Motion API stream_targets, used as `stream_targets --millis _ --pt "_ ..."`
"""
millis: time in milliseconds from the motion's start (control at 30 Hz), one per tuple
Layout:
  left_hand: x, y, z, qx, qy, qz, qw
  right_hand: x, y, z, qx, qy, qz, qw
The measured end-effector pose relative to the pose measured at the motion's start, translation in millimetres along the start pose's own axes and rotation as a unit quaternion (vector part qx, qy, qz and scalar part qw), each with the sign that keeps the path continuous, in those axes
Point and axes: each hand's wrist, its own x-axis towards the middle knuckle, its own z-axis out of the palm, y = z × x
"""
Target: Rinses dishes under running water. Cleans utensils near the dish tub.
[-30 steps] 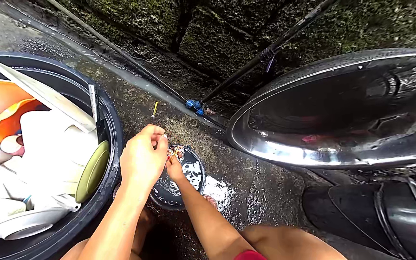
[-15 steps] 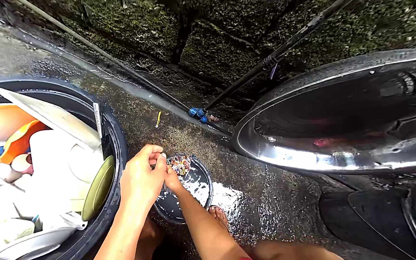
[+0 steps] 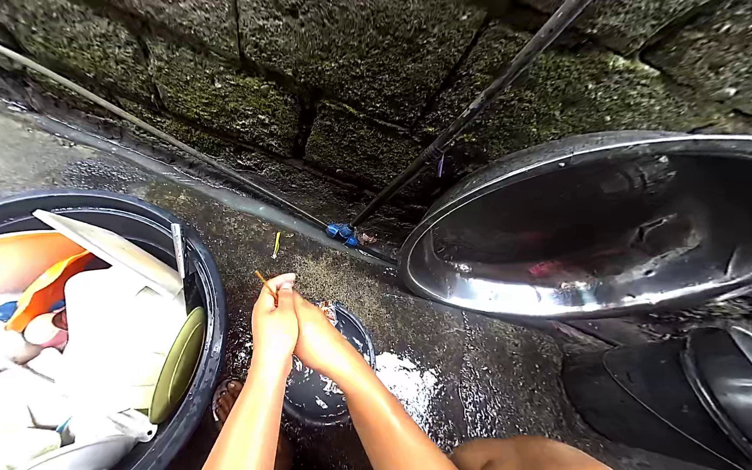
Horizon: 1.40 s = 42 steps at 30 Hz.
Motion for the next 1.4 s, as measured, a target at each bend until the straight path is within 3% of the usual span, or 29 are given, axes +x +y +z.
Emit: stream_targets --millis 100,167,300,400,467,567,667,733,867,1067,1167,1267,1400 --pt "2 9 1 -0.126 0.023 -0.047 0.991 -11 5 -19 0.015 -0.049 -0.017 0.999" --pt "3 13 3 -0.172 0.040 -0.080 0.981 -19 9 -31 0.081 -0.040 -0.029 0.995" --pt "1 18 4 -0.166 0.005 -0.103 0.981 -25 2 -35 0.248 0.170 -0.066 0.952" --pt "-3 17 9 -0.190 -0.060 -0.118 0.973 -14 -5 -21 0.374 0.219 -0.097 0.896" --pt "-8 17 14 -0.223 -0.076 -0.129 0.963 -2 -6 -8 0.346 0.284 -0.137 0.884" --pt "-11 17 15 -0.247 -0.080 -0.127 0.957 19 0 4 0.178 0.360 -0.173 0.899" --pt "-9 10 11 -0.222 -0.091 -0.100 0.966 28 7 6 0.035 0.330 -0.145 0.932" --pt "-9 5 6 -0.187 -0.123 -0.087 0.971 28 6 3 0.013 0.291 -0.114 0.950" --pt "-10 4 2 -0.182 -0.167 -0.093 0.965 23 3 2 0.092 0.272 -0.130 0.949" --pt "-1 -4 10 -0.056 -0.121 -0.071 0.989 9 6 4 0.303 0.294 -0.176 0.889" --pt "-2 -3 12 0.003 -0.141 -0.049 0.989 19 9 -4 0.220 0.354 -0.156 0.896" --pt "-2 1 10 0.031 -0.152 -0.053 0.987 29 17 -14 0.098 0.320 -0.139 0.932" --pt "-2 11 2 0.053 -0.157 -0.052 0.985 40 26 -28 0.197 0.252 -0.091 0.943"
